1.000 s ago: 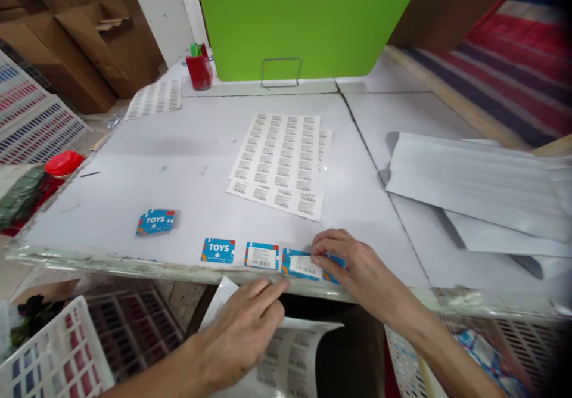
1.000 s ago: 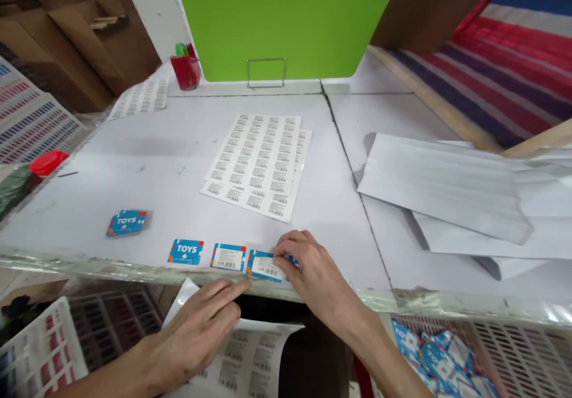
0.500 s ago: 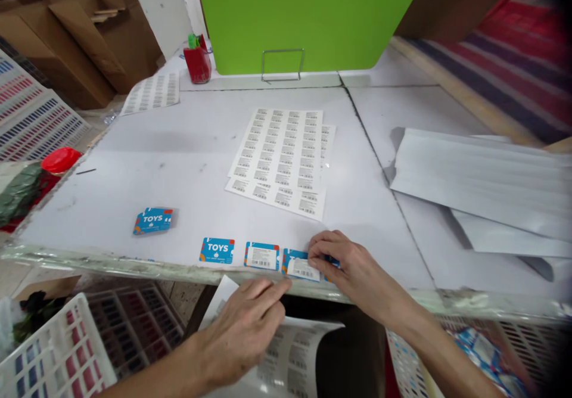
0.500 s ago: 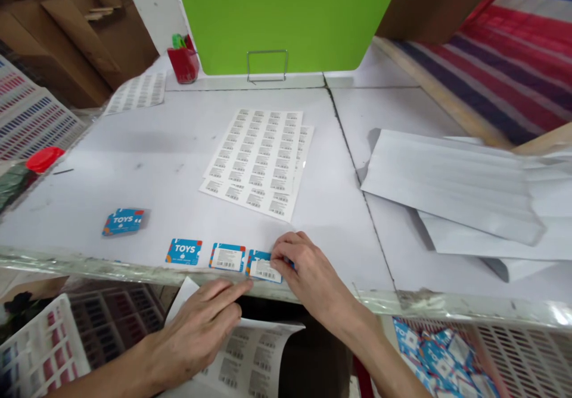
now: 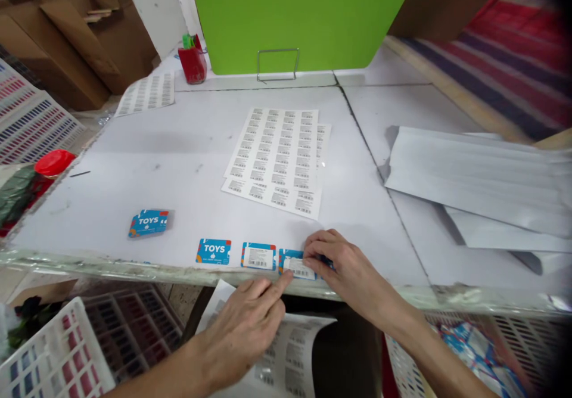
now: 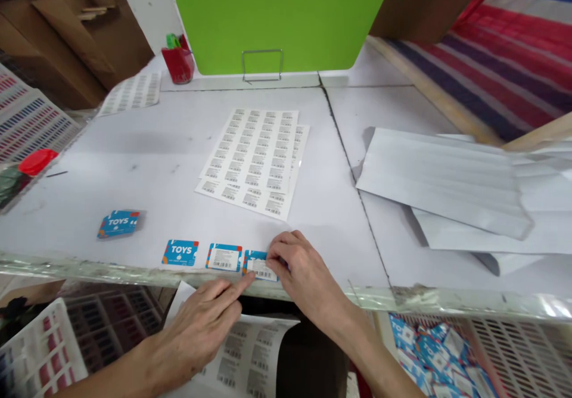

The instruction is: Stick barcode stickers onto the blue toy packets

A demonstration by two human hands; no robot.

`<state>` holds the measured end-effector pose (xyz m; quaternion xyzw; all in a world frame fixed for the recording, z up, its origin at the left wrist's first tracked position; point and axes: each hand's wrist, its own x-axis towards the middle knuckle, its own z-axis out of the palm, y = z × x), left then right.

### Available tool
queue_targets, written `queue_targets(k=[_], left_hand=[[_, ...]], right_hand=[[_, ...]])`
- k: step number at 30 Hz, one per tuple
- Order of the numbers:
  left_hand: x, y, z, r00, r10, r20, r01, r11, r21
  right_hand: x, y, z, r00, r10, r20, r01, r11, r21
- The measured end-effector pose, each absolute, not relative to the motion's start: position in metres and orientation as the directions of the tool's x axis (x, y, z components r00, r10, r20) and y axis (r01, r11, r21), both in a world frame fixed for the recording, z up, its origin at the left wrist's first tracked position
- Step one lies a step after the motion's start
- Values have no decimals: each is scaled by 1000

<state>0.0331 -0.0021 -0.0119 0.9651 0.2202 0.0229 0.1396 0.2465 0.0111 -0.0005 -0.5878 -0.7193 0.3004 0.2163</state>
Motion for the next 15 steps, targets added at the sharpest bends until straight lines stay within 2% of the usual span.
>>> queue_targets(k=[7, 12, 15], left_hand=[[32, 0, -15, 910, 415, -14, 405, -879, 251], [32, 3, -15, 914, 406, -10, 396, -885, 246], [33, 3, -14, 908, 418, 1, 406, -881, 245]], right_hand=[[243, 10, -3, -198, 980, 36, 765, 177, -619], [242, 7, -2, -101, 995, 27, 807, 97, -583], [234, 9, -4, -108, 993, 49, 876, 119, -468]])
